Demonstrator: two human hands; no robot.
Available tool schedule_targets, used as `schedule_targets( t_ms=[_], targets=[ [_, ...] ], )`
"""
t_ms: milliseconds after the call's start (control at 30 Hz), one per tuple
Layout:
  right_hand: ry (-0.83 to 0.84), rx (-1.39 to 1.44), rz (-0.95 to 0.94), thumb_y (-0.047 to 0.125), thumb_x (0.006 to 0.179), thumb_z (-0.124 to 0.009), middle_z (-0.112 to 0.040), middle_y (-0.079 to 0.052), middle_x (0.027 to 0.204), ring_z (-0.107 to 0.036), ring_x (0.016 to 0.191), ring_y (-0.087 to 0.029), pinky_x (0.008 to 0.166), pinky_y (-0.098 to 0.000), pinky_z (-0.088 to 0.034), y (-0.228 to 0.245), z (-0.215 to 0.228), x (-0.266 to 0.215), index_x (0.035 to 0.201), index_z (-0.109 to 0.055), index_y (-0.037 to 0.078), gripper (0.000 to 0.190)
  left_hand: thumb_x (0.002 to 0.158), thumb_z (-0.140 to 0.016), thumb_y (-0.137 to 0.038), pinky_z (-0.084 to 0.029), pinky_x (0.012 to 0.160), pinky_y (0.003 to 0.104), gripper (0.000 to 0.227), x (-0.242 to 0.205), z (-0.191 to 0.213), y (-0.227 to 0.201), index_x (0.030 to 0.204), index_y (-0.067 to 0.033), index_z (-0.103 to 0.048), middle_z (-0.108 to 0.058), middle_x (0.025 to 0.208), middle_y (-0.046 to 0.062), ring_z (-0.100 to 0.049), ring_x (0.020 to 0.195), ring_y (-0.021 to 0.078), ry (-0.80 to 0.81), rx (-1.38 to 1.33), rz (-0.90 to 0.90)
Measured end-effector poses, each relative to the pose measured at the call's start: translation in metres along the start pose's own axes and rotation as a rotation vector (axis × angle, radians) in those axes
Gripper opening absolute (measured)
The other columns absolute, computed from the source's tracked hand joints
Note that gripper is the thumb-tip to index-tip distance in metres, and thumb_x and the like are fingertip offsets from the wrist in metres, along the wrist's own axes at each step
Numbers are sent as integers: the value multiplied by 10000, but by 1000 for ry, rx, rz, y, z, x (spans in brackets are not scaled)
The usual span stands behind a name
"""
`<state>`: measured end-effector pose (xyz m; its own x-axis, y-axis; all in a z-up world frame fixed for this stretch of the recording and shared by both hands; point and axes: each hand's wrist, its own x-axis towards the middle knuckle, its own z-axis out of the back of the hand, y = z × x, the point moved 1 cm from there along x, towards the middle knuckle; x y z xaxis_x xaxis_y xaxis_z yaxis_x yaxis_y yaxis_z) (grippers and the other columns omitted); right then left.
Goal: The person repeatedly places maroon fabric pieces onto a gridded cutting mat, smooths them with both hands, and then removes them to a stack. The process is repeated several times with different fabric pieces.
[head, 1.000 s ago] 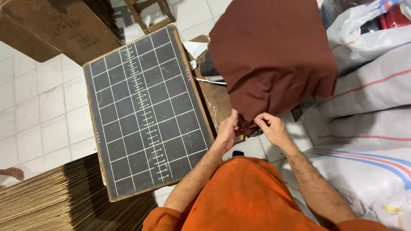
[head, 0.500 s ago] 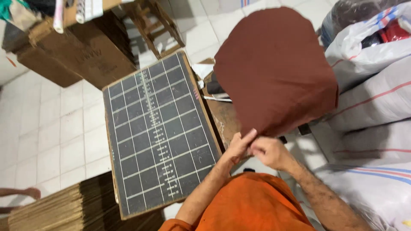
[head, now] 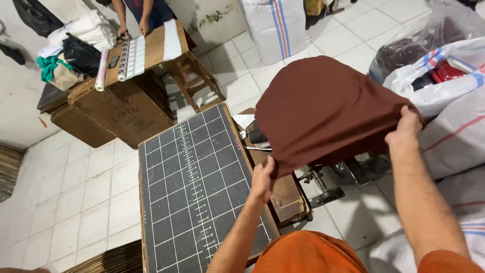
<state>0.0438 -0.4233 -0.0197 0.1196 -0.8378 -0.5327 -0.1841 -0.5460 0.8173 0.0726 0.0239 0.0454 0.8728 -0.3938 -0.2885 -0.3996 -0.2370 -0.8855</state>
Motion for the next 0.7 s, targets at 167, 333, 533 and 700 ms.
schedule_targets(
  t_ms=[167, 333, 533, 700],
  targets=[
    [370, -280, 359, 332, 830, -701, -761, 126, 1024, -720, 867, -47, 677, -241, -629, 75, -50, -25, 1137, -759, 279, 316, 981, -618, -355, -615, 908, 409, 464, 47, 9, -77, 1226, 30, -699, -740, 1201, 163, -738, 1030, 266, -17, -97, 85],
    [437, -293, 549, 462, 893, -795, -786, -11, 1143, -779, 1015, -191, 882, -395, -654, 158, -105, -26, 1153, -713, 139, 423, 954, -639, -239, -600, 865, 416, 383, 93, 14, -201, 1211, 45, -613, -711, 1159, 222, -700, 1007, 326, -162, -183, -248],
    [682, 163, 318, 300, 938, -803, -827, 11, 1041, -802, 914, -198, 708, -380, -650, 166, -121, -192, 1063, -782, 270, 130, 924, -684, -367, -607, 719, 360, 430, 56, 26, -286, 1192, -34, -644, -707, 1093, 129, -667, 853, 215, -152, -334, -655],
    [904, 108, 211, 217, 936, -848, -794, 60, 1100, -770, 1060, -151, 853, -302, -628, 161, -115, -222, 1053, -759, 282, 161, 914, -727, -332, -607, 472, 361, 270, -21, 96, -334, 1033, -100, -657, -677, 766, 32, -631, 529, 162, -266, -320, -779]
  ],
)
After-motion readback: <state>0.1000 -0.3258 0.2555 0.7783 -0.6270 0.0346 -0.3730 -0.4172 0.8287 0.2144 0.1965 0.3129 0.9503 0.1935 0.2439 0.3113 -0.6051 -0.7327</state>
